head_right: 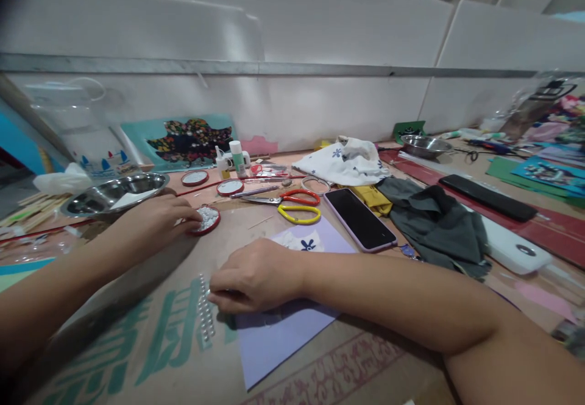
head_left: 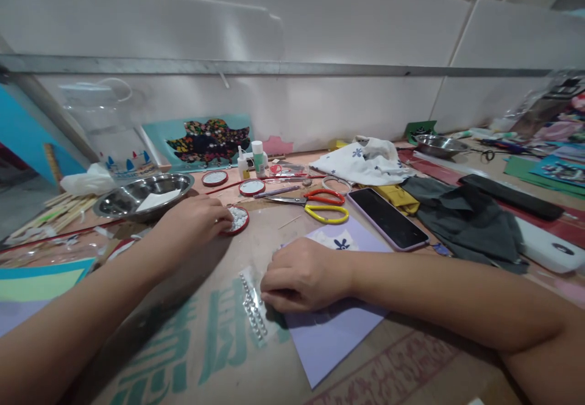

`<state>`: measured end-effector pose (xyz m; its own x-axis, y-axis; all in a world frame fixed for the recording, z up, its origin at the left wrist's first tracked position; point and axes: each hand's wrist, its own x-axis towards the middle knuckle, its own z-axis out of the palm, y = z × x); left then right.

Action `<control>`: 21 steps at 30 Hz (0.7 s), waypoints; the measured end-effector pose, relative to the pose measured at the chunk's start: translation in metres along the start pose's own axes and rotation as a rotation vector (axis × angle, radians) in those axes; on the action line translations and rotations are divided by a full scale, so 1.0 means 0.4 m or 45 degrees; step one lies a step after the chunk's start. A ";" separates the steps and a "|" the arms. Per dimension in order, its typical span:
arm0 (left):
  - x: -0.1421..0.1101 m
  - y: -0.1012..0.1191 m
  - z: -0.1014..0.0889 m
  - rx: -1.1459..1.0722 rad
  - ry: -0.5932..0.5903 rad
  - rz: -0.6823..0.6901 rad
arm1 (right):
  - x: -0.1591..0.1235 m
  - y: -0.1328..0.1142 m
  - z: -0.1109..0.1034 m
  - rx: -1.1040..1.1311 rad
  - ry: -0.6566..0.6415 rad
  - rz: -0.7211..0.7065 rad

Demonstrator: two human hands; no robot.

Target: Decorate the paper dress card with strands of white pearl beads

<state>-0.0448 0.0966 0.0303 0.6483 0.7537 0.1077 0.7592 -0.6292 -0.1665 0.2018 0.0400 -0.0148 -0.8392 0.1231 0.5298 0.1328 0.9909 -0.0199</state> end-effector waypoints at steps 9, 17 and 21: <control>-0.001 -0.010 -0.004 -0.096 0.114 -0.146 | 0.002 0.000 -0.004 0.002 0.060 -0.017; 0.002 -0.020 0.021 -0.030 0.034 0.123 | 0.003 -0.001 -0.003 -0.022 0.034 -0.016; -0.001 -0.009 0.016 0.006 0.040 0.141 | 0.003 0.000 0.001 -0.036 -0.009 -0.011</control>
<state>-0.0481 0.1000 0.0247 0.7299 0.6731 0.1192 0.6825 -0.7075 -0.1837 0.2008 0.0402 -0.0145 -0.8440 0.1148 0.5240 0.1401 0.9901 0.0089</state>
